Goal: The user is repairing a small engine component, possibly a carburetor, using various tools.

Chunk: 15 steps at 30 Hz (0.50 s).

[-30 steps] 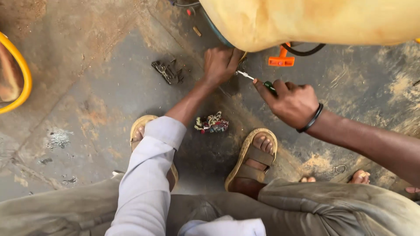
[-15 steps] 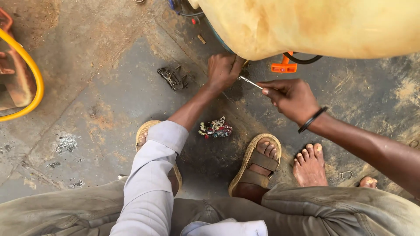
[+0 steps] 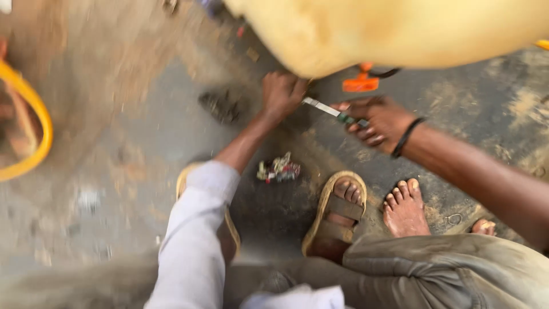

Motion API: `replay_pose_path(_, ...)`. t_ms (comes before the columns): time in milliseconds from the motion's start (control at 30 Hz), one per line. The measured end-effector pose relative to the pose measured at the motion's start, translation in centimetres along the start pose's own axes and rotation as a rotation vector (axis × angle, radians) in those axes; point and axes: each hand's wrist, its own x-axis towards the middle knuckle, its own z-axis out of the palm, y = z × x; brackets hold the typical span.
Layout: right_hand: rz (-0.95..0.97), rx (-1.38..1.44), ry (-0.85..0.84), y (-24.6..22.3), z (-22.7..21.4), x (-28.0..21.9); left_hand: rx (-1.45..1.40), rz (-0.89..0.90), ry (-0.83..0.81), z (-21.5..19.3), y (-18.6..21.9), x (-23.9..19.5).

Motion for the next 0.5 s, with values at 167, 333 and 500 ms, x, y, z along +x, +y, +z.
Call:
replay_pose_path(167, -0.002, 0.113, -0.037, 2.5, 0.2, -0.9, -0.118, -0.045, -0.038, -0.7, 1.1, -0.4)
replay_pose_path(333, -0.286, -0.149, -0.018, 3.4, -0.3, -0.9, -0.125, -0.156, -0.055, -1.2, 1.6, 0.3)
replay_pose_path(500, -0.883, -1.012, 0.404, 3.4, -0.3, -1.4, -0.252, -0.158, -0.086, -1.8, 2.8, 0.7)
